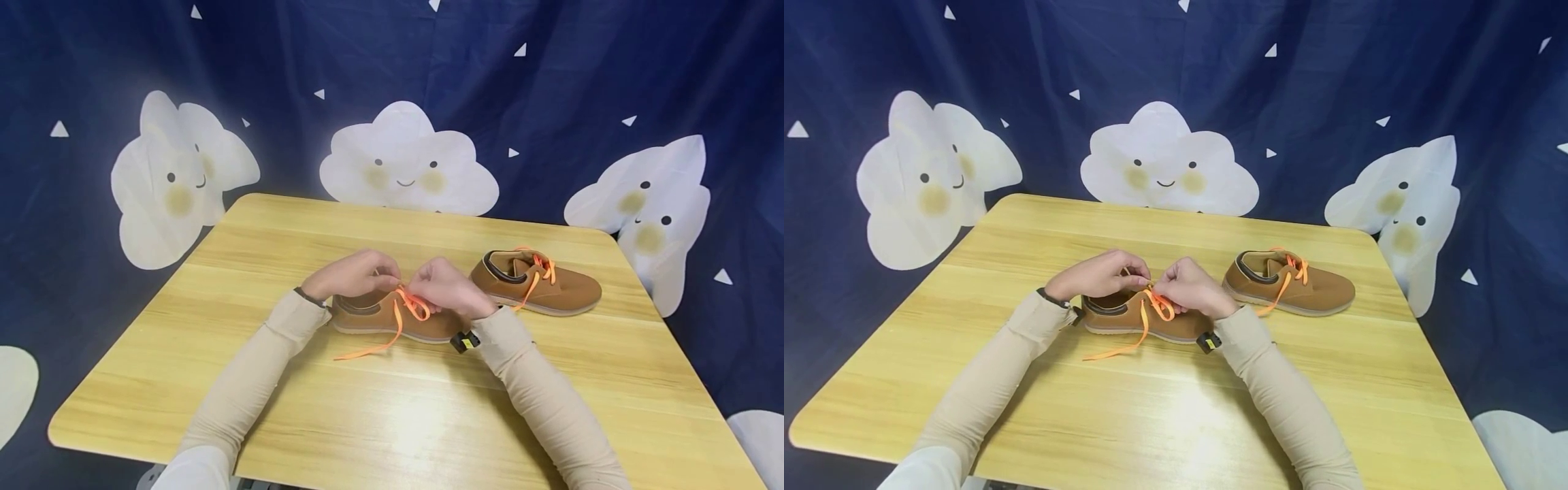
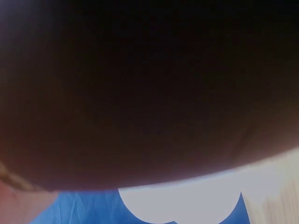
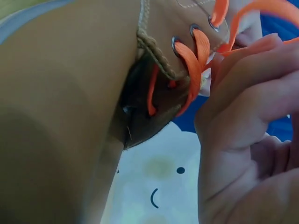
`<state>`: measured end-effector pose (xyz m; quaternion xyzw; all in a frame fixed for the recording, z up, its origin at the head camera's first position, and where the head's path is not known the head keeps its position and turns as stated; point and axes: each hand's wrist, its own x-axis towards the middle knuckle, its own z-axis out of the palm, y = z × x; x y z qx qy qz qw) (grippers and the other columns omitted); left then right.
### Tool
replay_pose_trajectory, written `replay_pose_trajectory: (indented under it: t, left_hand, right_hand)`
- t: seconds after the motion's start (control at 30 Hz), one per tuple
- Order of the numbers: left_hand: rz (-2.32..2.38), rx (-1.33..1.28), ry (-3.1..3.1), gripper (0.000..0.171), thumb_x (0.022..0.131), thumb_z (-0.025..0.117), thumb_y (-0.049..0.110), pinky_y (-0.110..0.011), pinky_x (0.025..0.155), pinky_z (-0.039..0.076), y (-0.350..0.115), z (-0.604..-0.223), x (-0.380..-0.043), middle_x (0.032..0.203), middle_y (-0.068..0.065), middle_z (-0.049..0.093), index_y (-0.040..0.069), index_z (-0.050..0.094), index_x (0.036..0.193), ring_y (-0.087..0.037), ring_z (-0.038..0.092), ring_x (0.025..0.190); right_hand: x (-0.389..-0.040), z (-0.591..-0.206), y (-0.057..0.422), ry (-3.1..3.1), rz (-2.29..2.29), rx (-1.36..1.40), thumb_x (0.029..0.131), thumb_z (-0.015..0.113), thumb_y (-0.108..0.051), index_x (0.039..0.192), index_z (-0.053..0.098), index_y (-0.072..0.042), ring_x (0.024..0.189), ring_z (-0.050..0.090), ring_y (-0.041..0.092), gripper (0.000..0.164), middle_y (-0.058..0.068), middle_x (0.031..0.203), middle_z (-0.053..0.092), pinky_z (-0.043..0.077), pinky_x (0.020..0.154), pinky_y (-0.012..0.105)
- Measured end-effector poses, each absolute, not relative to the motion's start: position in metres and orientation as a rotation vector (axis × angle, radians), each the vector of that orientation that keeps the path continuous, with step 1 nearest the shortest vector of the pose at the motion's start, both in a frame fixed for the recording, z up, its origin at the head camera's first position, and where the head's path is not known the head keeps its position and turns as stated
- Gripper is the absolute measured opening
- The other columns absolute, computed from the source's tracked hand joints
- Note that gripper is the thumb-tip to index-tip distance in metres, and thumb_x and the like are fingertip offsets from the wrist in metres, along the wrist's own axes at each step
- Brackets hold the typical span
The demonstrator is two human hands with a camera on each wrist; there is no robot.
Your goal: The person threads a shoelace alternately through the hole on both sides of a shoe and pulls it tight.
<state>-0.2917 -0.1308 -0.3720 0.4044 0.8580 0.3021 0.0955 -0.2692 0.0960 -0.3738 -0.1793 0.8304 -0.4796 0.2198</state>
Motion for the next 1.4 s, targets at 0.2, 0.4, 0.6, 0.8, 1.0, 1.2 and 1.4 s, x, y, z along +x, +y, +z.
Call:
replay_pose_trajectory:
  t: [0.2, 0.4, 0.6, 0.8, 1.0, 1.2, 1.4]
  left_hand:
    - [0.893, 1.197, 2.559, 0.012, 0.101, 0.064, 0.011, -0.029, 0.082, 0.054, -0.130, -0.373, -0.292, 0.092, 0.000, 0.072, 0.011, 0.076, 0.097, -0.010, 0.061, 0.084]
    - [0.893, 1.184, 2.571, 0.012, 0.101, 0.064, 0.011, -0.028, 0.082, 0.054, -0.130, -0.374, -0.292, 0.091, 0.001, 0.072, 0.011, 0.076, 0.098, -0.010, 0.061, 0.085]
    - [0.903, 1.192, 2.579, 0.013, 0.101, 0.063, 0.009, -0.028, 0.079, 0.053, -0.129, -0.374, -0.291, 0.088, 0.001, 0.070, 0.011, 0.075, 0.097, -0.011, 0.060, 0.082]
    - [0.897, 1.212, 2.588, 0.012, 0.100, 0.063, 0.010, -0.028, 0.078, 0.054, -0.127, -0.375, -0.290, 0.090, 0.000, 0.073, 0.010, 0.076, 0.098, -0.010, 0.062, 0.082]
    - [0.878, 1.220, 2.593, 0.012, 0.100, 0.064, 0.011, -0.028, 0.078, 0.055, -0.127, -0.375, -0.289, 0.091, -0.001, 0.074, 0.008, 0.076, 0.099, -0.010, 0.063, 0.083]
    - [0.852, 1.230, 2.597, 0.012, 0.101, 0.064, 0.013, -0.026, 0.077, 0.053, -0.128, -0.375, -0.291, 0.090, 0.000, 0.073, 0.010, 0.076, 0.098, -0.009, 0.062, 0.080]
    - [0.851, 1.236, 2.596, 0.013, 0.101, 0.064, 0.014, -0.026, 0.076, 0.053, -0.128, -0.375, -0.291, 0.089, 0.001, 0.072, 0.011, 0.076, 0.098, -0.009, 0.061, 0.080]
  right_hand:
    - [-0.265, -0.372, 0.091, 2.365, -1.302, -0.471, 0.089, 0.062, -0.011, 0.073, 0.071, -0.005, 0.044, 0.040, 0.008, 0.019, -0.006, 0.050, 0.047, 0.032, 0.045, 0.022]
    - [-0.262, -0.371, 0.089, 2.436, -1.284, -0.460, 0.087, 0.065, -0.015, 0.073, 0.075, -0.008, 0.054, 0.043, 0.009, 0.019, -0.005, 0.058, 0.056, 0.031, 0.051, 0.023]
    - [-0.262, -0.372, 0.089, 2.410, -1.322, -0.487, 0.088, 0.065, -0.015, 0.078, 0.078, -0.006, 0.058, 0.047, 0.010, 0.018, -0.003, 0.063, 0.063, 0.033, 0.053, 0.022]
    - [-0.263, -0.375, 0.088, 2.411, -1.307, -0.547, 0.090, 0.065, -0.013, 0.081, 0.079, -0.004, 0.056, 0.049, 0.008, 0.019, 0.000, 0.063, 0.065, 0.037, 0.053, 0.021]
    - [-0.261, -0.375, 0.087, 2.420, -1.271, -0.565, 0.091, 0.065, -0.011, 0.081, 0.078, -0.004, 0.053, 0.045, 0.007, 0.018, -0.002, 0.062, 0.062, 0.034, 0.052, 0.020]
    - [-0.259, -0.372, 0.087, 2.472, -1.252, -0.552, 0.091, 0.064, -0.011, 0.080, 0.079, -0.004, 0.059, 0.047, 0.010, 0.019, -0.003, 0.066, 0.064, 0.037, 0.056, 0.023]
    - [-0.257, -0.372, 0.087, 2.514, -1.254, -0.585, 0.093, 0.064, -0.011, 0.074, 0.076, -0.005, 0.051, 0.042, 0.009, 0.023, -0.004, 0.057, 0.055, 0.033, 0.050, 0.022]
